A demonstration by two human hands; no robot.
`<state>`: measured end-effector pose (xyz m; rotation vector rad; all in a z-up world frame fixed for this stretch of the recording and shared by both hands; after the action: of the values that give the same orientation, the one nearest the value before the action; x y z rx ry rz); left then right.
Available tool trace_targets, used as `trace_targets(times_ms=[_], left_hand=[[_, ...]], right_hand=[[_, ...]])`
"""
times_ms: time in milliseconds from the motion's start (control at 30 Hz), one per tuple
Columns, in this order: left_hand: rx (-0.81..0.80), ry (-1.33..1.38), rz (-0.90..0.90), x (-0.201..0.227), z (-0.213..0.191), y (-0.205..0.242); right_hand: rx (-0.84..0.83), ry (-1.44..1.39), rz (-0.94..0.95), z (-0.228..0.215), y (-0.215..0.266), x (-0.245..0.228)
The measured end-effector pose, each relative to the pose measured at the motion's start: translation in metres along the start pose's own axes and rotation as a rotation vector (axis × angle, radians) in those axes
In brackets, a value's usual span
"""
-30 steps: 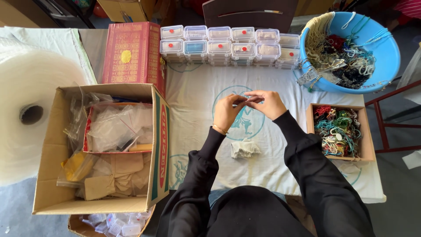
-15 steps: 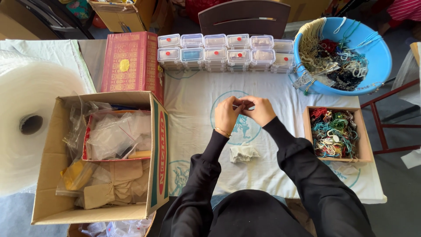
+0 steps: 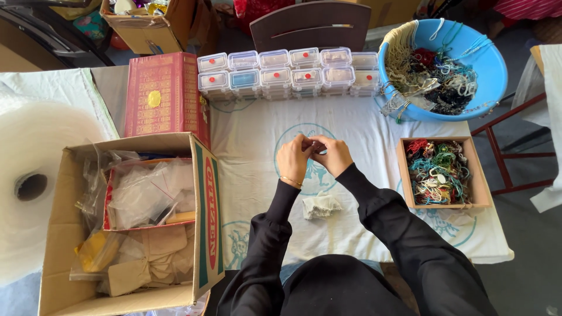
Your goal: Sorting various necklaces, beads, and jewelry items and placing them into containers and bags on a table.
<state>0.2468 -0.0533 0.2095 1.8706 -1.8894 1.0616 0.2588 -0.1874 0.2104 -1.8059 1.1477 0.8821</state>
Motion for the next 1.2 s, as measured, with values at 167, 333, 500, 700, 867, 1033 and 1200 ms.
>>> trace_targets(times_ms=[167,333,500,700,867,1033,1200], left_hand=[[0.054,-0.037,0.038,0.006,0.004,0.003],[0.022,-0.125,-0.021,0.005,0.008,0.004],[-0.034,-0.124,-0.022,0.004,0.007,0.006],[0.035,0.099,0.022,0.011,-0.021,0.003],[0.079,0.415,-0.036,-0.008,-0.027,0.001],[-0.254,0.943,-0.01,-0.046,0.081,0.013],[-0.441,1.013,0.006,-0.052,0.124,0.038]], right_hand=[[0.023,-0.004,0.005,0.0,0.003,0.005],[0.039,0.026,0.023,0.001,0.005,0.007],[0.05,0.044,0.025,-0.002,0.007,0.02],[0.061,0.061,-0.021,-0.016,0.003,-0.011],[0.031,0.044,-0.004,-0.022,-0.003,-0.008],[-0.059,-0.05,0.107,-0.021,-0.011,0.001],[-0.066,-0.086,0.11,-0.036,-0.015,0.005]])
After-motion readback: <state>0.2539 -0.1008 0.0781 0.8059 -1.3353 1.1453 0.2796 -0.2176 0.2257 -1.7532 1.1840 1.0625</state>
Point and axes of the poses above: each hand's wrist, its own y-axis away from the middle knuckle, its own z-axis out of the palm, x = y × z, the point moved 10 cm from there along -y, towards the middle knuckle, and after that the axes turned 12 degrees about -y, right-handed, at the moved point
